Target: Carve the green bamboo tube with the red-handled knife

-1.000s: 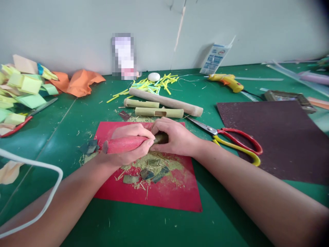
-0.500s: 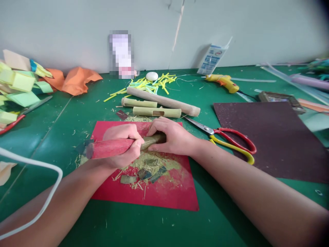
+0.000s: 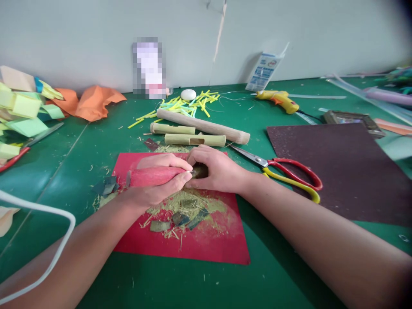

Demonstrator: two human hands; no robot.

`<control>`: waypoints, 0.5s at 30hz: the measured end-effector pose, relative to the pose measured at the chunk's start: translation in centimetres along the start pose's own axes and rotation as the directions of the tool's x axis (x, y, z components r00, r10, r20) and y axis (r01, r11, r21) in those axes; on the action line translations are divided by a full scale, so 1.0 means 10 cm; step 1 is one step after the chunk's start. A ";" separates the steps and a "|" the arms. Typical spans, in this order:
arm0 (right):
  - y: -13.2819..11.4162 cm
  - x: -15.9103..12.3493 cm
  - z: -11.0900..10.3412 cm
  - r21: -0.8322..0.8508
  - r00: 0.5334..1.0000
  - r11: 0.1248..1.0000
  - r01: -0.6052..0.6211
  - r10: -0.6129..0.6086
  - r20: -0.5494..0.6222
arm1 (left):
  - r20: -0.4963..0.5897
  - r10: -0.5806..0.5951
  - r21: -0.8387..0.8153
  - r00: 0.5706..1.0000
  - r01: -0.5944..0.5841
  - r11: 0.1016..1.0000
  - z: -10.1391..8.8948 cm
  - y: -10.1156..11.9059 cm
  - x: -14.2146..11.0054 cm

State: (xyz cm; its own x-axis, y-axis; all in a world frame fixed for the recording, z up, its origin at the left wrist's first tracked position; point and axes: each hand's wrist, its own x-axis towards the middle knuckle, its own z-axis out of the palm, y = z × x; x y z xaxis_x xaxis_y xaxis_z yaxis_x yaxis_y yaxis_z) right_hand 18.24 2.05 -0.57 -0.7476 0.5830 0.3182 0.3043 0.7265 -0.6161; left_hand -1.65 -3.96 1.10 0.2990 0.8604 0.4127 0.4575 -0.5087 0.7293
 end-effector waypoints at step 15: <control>0.02 0.01 0.02 -0.031 1.000 1.000 -0.004 0.004 0.000 | -0.005 -0.014 -0.017 1.000 0.014 1.000 0.01 -0.04 0.00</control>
State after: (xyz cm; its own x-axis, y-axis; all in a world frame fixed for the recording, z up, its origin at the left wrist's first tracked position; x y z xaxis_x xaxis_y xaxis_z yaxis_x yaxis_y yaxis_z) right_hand 18.11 2.14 -0.79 -0.7464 0.5857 0.3158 0.3252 0.7352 -0.5948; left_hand -1.75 -3.76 0.81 0.2878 0.8678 0.4051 0.4476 -0.4959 0.7441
